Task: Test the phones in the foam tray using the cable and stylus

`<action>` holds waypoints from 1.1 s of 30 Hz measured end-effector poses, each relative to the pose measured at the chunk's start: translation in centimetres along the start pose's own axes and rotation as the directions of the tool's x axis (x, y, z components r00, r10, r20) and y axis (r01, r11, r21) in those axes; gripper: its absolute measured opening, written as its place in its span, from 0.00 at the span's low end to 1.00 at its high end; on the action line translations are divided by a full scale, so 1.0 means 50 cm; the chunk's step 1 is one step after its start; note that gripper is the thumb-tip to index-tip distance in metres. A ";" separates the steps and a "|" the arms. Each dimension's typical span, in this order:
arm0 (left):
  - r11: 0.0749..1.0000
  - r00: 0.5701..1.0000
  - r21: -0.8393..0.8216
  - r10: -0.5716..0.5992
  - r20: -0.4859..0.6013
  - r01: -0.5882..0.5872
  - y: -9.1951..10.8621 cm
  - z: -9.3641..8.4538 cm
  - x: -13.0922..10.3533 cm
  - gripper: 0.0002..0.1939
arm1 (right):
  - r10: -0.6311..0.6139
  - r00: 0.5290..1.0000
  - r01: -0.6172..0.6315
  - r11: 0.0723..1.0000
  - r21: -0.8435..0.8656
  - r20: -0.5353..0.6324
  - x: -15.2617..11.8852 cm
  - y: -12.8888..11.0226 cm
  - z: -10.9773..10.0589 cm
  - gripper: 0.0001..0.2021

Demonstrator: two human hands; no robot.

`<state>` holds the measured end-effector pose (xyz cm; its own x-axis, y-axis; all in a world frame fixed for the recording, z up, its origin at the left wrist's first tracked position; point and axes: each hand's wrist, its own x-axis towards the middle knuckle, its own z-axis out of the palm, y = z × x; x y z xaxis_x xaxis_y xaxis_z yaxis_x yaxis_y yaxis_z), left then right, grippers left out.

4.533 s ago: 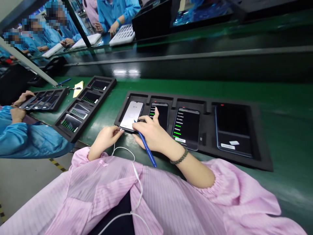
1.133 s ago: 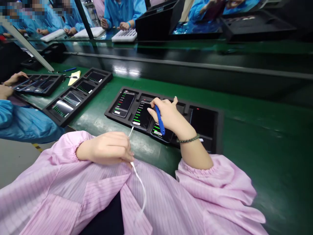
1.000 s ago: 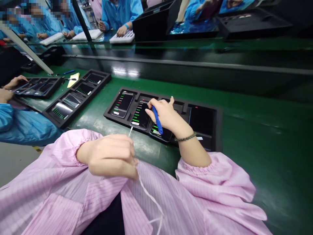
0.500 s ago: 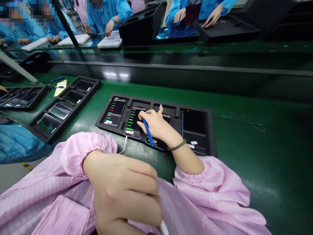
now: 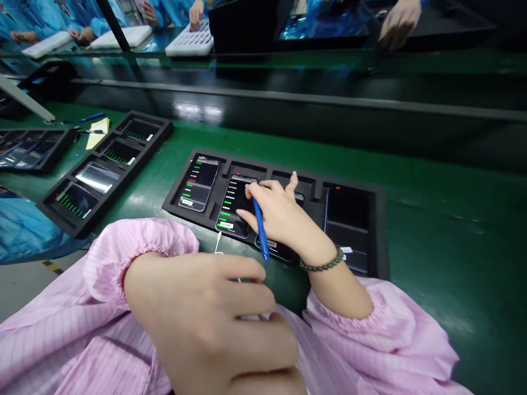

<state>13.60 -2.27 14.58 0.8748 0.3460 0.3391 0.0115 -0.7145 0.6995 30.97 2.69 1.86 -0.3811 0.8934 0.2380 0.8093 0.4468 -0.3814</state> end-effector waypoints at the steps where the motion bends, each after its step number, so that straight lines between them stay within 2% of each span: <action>1: 0.997 0.997 -0.034 0.073 0.003 -0.073 -0.003 0.000 0.000 0.19 | 0.025 1.000 -0.025 1.000 -0.016 -0.002 0.003 0.006 0.004 0.14; 3: 0.981 0.982 -0.067 0.186 0.019 -0.184 -0.008 0.000 -0.002 0.19 | 0.056 0.998 -0.055 0.998 -0.041 0.013 0.006 0.014 0.008 0.16; 7: 0.983 0.978 0.039 0.171 0.120 -0.177 -0.011 -0.005 -0.006 0.20 | 0.049 0.998 -0.050 0.998 -0.036 -0.025 0.006 0.016 0.000 0.17; 10: 0.971 0.955 0.027 0.231 0.185 -0.239 -0.014 -0.004 -0.004 0.19 | 0.048 0.997 -0.050 0.998 -0.029 -0.068 0.004 0.011 -0.007 0.17; 13: 0.962 0.948 -0.011 0.272 0.162 -0.274 -0.018 0.001 -0.002 0.17 | 0.047 0.998 -0.048 0.998 -0.034 -0.029 0.005 0.012 -0.003 0.18; 16: 0.962 0.959 -0.057 0.271 0.088 -0.267 -0.017 -0.002 0.001 0.15 | 0.040 0.999 -0.040 0.998 -0.043 -0.009 0.006 0.017 -0.001 0.17; 18: 0.966 0.965 -0.092 0.251 0.079 -0.244 -0.013 -0.012 -0.001 0.15 | 0.040 0.999 -0.041 0.998 -0.046 -0.024 0.006 0.020 -0.006 0.16; 20: 0.979 0.976 -0.096 0.189 0.109 -0.179 -0.006 -0.022 -0.012 0.15 | 0.048 0.998 -0.050 0.998 -0.046 -0.036 0.005 0.021 -0.015 0.16; 23: 0.999 0.995 0.032 -0.046 0.091 0.044 0.017 -0.021 -0.055 0.14 | 0.054 0.998 -0.054 0.998 -0.024 -0.026 0.004 0.019 -0.028 0.17; 25: 0.973 0.980 0.128 -0.196 0.016 0.193 0.041 -0.005 -0.097 0.12 | 0.040 0.999 -0.040 0.999 -0.003 -0.012 0.004 0.014 -0.032 0.17; 27: 0.942 0.955 0.158 -0.292 -0.046 0.296 0.066 0.017 -0.141 0.09 | 0.025 1.000 -0.025 1.000 0.009 -0.017 0.002 0.009 -0.030 0.17; 30: 0.921 0.926 0.096 -0.371 -0.068 0.377 0.090 0.041 -0.186 0.09 | 0.023 0.999 -0.023 1.000 0.009 -0.041 0.000 0.004 -0.025 0.18; 33: 0.933 0.933 -0.014 -0.359 0.007 0.360 0.086 0.034 -0.190 0.11 | 0.027 0.999 -0.027 1.000 0.010 -0.042 -0.002 0.003 -0.025 0.18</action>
<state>6.15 -9.68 13.31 0.8156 0.5754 0.0605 0.3185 -0.5338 0.7833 31.71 2.62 2.91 -0.3396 0.9024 0.2652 0.8146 0.4231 -0.3968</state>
